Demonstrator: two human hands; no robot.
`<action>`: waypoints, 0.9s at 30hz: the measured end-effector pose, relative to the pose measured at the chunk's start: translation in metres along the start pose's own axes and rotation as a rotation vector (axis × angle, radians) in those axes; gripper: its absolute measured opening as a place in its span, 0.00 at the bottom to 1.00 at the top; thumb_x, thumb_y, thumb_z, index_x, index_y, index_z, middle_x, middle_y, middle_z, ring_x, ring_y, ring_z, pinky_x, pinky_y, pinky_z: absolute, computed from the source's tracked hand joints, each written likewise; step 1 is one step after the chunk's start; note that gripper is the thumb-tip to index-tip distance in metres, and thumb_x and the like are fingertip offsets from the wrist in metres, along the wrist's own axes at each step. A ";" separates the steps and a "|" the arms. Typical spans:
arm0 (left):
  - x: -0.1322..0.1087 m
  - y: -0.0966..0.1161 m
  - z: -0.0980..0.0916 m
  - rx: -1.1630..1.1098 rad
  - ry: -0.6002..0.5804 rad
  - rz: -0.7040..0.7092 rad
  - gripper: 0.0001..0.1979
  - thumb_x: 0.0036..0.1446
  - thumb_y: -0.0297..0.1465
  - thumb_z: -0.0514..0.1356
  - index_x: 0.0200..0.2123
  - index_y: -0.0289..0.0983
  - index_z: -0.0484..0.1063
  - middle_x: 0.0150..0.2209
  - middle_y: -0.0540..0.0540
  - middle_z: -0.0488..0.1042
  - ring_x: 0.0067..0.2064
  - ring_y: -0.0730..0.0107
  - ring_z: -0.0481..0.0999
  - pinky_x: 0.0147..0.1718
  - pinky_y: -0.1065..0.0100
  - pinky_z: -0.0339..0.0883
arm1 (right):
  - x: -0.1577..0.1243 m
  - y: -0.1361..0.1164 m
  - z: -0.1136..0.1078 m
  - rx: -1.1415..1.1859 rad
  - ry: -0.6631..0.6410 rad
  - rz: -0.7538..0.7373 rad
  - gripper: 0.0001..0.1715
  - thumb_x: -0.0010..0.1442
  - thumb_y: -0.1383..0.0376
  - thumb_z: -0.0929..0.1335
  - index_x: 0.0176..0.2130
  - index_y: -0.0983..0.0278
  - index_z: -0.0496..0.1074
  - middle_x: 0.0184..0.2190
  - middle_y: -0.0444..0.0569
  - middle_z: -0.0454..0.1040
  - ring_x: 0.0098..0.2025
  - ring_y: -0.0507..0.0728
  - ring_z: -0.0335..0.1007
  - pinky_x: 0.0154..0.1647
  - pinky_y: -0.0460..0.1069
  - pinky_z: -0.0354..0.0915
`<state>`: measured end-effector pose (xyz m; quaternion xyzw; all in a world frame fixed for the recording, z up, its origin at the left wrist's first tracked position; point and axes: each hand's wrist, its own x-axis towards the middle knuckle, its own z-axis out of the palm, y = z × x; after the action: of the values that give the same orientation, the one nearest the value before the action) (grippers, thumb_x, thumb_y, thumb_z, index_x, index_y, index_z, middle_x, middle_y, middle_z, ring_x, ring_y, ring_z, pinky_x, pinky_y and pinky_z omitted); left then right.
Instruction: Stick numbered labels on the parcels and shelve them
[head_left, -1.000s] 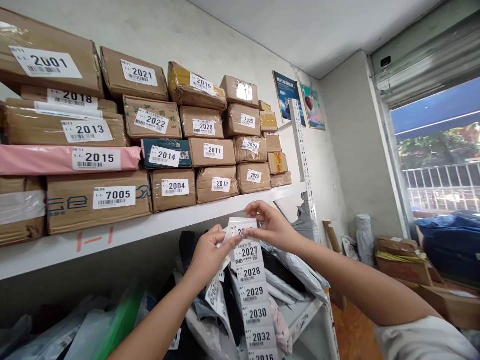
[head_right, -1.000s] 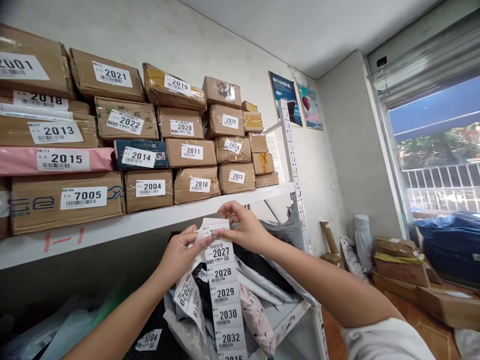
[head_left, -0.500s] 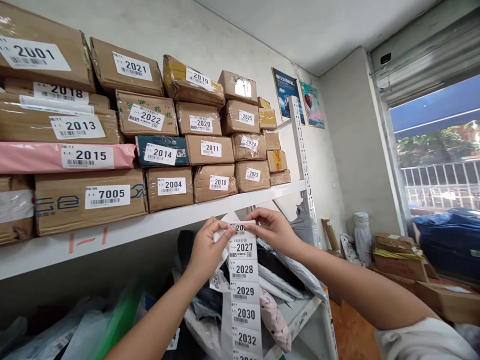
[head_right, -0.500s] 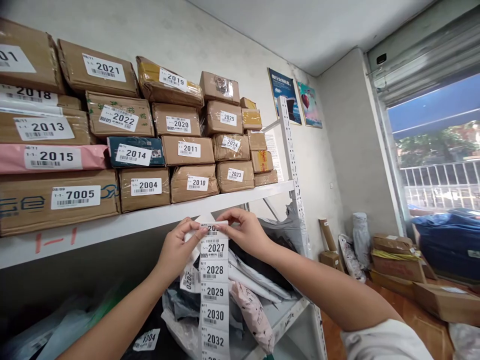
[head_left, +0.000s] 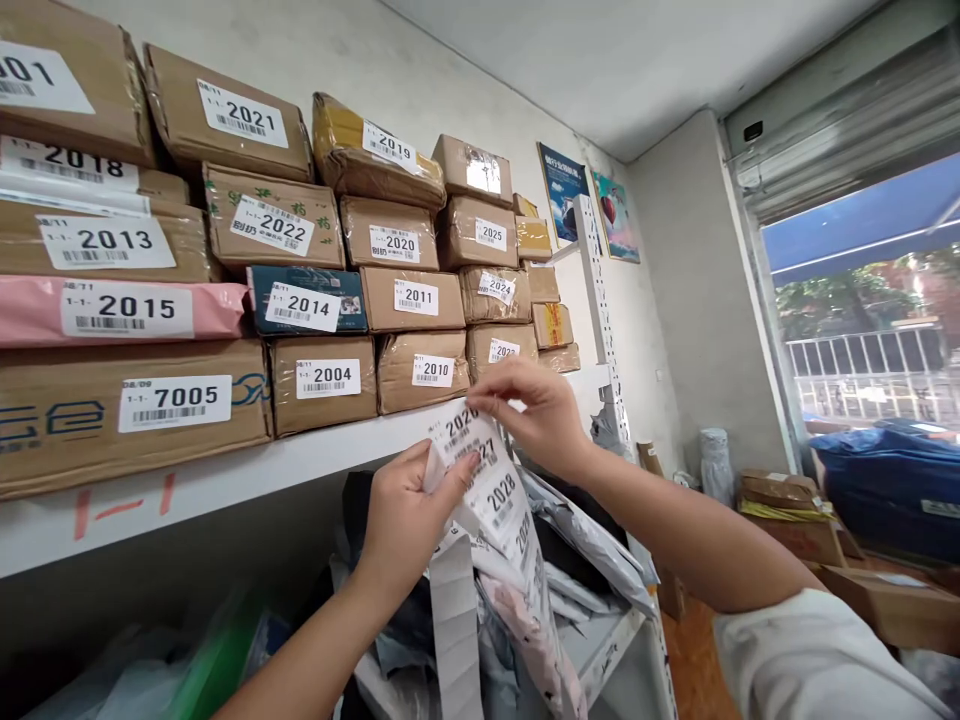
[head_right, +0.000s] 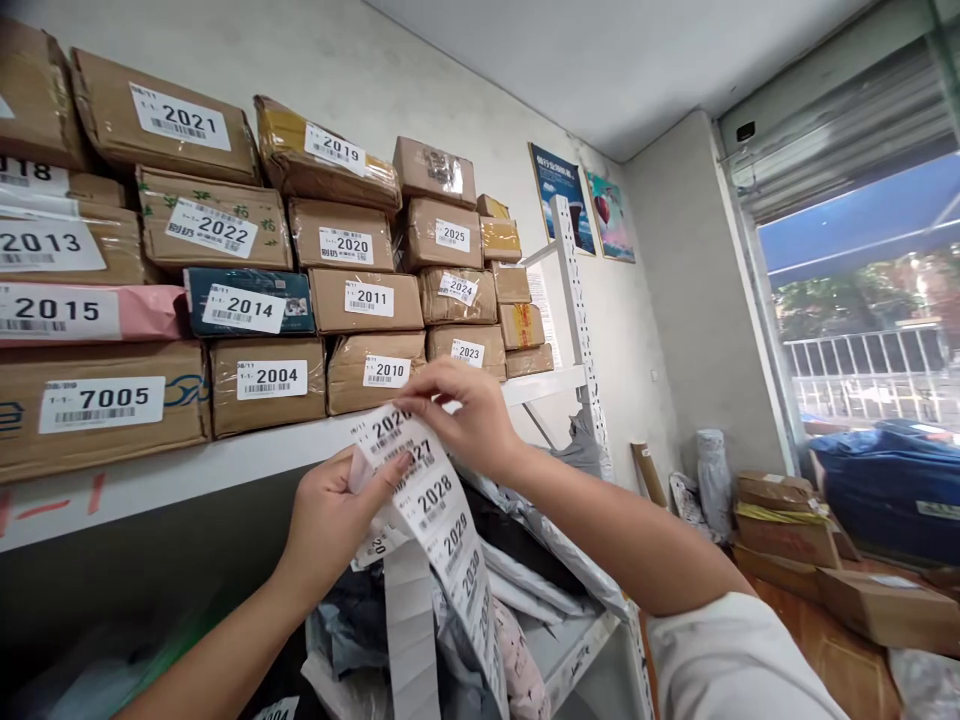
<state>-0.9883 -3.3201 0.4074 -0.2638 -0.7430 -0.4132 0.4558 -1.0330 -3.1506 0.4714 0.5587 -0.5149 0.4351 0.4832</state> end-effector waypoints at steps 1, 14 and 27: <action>0.000 0.000 -0.002 0.031 -0.019 0.036 0.15 0.58 0.39 0.61 0.24 0.36 0.76 0.31 0.46 0.75 0.32 0.66 0.74 0.30 0.70 0.66 | 0.022 0.005 -0.006 -0.046 0.065 -0.019 0.04 0.62 0.62 0.69 0.35 0.60 0.74 0.34 0.46 0.74 0.37 0.53 0.70 0.35 0.49 0.70; -0.009 -0.030 -0.032 0.226 -0.104 0.198 0.12 0.60 0.33 0.58 0.27 0.41 0.79 0.25 0.45 0.69 0.29 0.66 0.73 0.27 0.70 0.70 | 0.308 0.138 -0.050 -0.544 0.585 0.032 0.04 0.60 0.73 0.66 0.35 0.65 0.70 0.36 0.51 0.72 0.44 0.58 0.69 0.54 0.57 0.63; -0.014 -0.023 -0.031 0.164 -0.128 0.174 0.14 0.59 0.35 0.58 0.24 0.40 0.77 0.25 0.46 0.69 0.28 0.67 0.72 0.28 0.69 0.71 | 0.226 0.084 -0.043 -0.561 0.200 -0.145 0.11 0.62 0.71 0.66 0.46 0.64 0.70 0.47 0.51 0.71 0.51 0.59 0.66 0.56 0.57 0.63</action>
<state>-0.9860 -3.3585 0.3934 -0.3147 -0.7763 -0.2922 0.4615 -1.0950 -3.1433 0.7084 0.3932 -0.5237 0.2933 0.6964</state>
